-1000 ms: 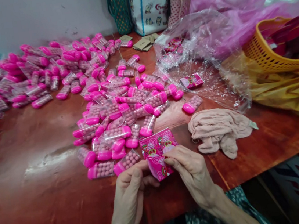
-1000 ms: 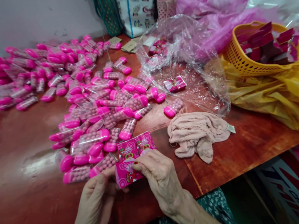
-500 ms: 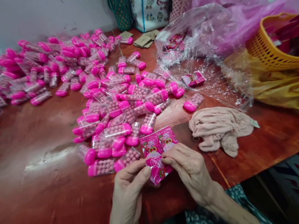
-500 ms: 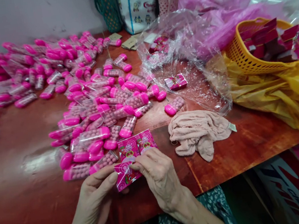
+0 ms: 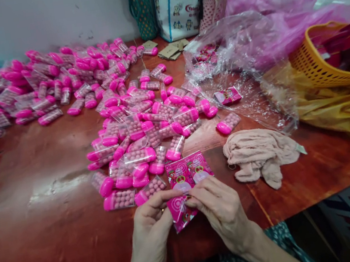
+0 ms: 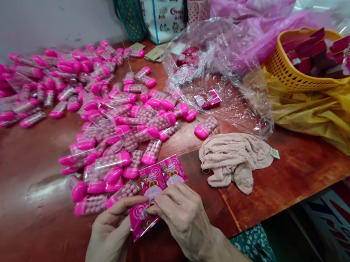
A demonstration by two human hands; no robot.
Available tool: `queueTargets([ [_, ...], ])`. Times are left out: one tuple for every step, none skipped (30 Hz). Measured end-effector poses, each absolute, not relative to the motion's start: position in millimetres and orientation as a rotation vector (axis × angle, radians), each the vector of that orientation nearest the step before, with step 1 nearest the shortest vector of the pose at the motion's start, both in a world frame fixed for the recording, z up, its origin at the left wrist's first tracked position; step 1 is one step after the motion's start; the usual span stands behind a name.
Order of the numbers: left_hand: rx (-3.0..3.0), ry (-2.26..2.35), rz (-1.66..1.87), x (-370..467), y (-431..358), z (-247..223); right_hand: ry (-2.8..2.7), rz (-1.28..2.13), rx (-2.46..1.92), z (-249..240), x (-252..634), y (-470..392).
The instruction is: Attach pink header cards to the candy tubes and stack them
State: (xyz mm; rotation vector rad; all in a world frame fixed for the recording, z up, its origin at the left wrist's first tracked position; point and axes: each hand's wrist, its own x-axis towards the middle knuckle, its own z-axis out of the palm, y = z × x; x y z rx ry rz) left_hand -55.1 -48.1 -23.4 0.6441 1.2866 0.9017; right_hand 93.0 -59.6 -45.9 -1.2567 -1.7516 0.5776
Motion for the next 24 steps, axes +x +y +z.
queueTargets([
  [0.658,1.308,0.909,-54.2,-49.2,-23.3,-1.751,0.599,-1.258,-45.4,92.8,-59.7],
  [0.672,1.325,0.915,-53.0,-50.4,-23.6,-1.743,0.622,-1.261,-45.1,92.8,-59.7],
  [0.688,1.338,0.922,-51.7,-51.8,-24.3,-1.727,0.647,-1.27,-44.9,93.0,-59.7],
  [0.705,1.349,0.933,-50.5,-53.2,-25.4,-1.705,0.67,-1.285,-44.6,93.3,-59.5],
  [0.724,1.358,0.949,-49.5,-54.5,-26.6,-1.683,0.695,-1.307,-44.2,93.7,-59.1],
  [0.742,1.364,0.968,-49.3,-55.6,-27.9,-1.669,0.724,-1.329,-43.3,94.3,-58.1],
  [0.757,1.371,0.991,-49.9,-56.3,-29.2,-1.67,0.759,-1.348,-41.9,95.0,-56.4],
  [0.764,1.382,1.017,-51.6,-56.6,-30.2,-1.683,0.796,-1.361,-39.8,96.0,-53.5],
  [0.758,1.401,1.047,-54.4,-56.4,-30.9,-1.702,0.82,-1.365,-37.1,97.2,-49.2],
  [0.743,1.421,1.085,-58.3,-55.7,-31.1,-1.728,0.811,-1.366,-34.0,98.6,-43.1],
  [0.72,1.438,1.13,-62.9,-54.5,-30.8,-1.767,0.775,-1.372,-30.7,100.1,-35.3],
  [0.689,1.448,1.175,-67.9,-52.9,-30.1,-1.811,0.688,-1.385,-27.5,101.4,-25.9],
  [0.656,1.447,1.216,-73.0,-51.2,-29.2,-1.886,0.561,-1.418,-24.9,102.4,-15.2],
  [0.622,1.435,1.249,-77.7,-49.4,-28.2,-2.007,0.434,-1.452,-23.3,102.8,-3.9],
  [0.589,1.419,1.271,-81.8,-47.9,-27.5,-2.156,0.313,-1.475,-22.8,102.4,7.4],
  [0.556,1.404,1.283,-85.1,-46.7,-27.0,-2.294,0.222,-1.507,-23.5,101.4,17.9],
  [0.524,1.396,1.283,-87.5,-45.9,-26.9,-2.406,0.152,-1.517,-25.2,99.7,26.9],
  [0.495,1.388,1.282,-89.1,-45.5,-27.2,-2.451,0.139,-1.506,-27.5,97.8,34.2],
  [0.469,1.38,1.276,-89.9,-45.4,-27.6,-2.484,0.133,-1.498,-30.0,95.9,39.3],
  [0.445,1.371,1.272,-90.1,-45.6,-27.9,-2.499,0.136,-1.49,-31.9,94.4,42.3],
  [0.424,1.36,1.27,-89.7,-45.9,-28.0,-2.501,0.147,-1.486,-33.0,93.6,43.4],
  [0.403,1.349,1.273,-88.9,-46.3,-27.5,-2.501,0.154,-1.489,-32.8,93.6,42.9],
  [0.38,1.343,1.281,-87.7,-46.6,-26.6,-2.499,0.164,-1.492,-31.5,94.5,41.4],
  [0.355,1.34,1.29,-86.3,-46.9,-25.1,-2.493,0.175,-1.497,-29.3,96.0,39.0],
])
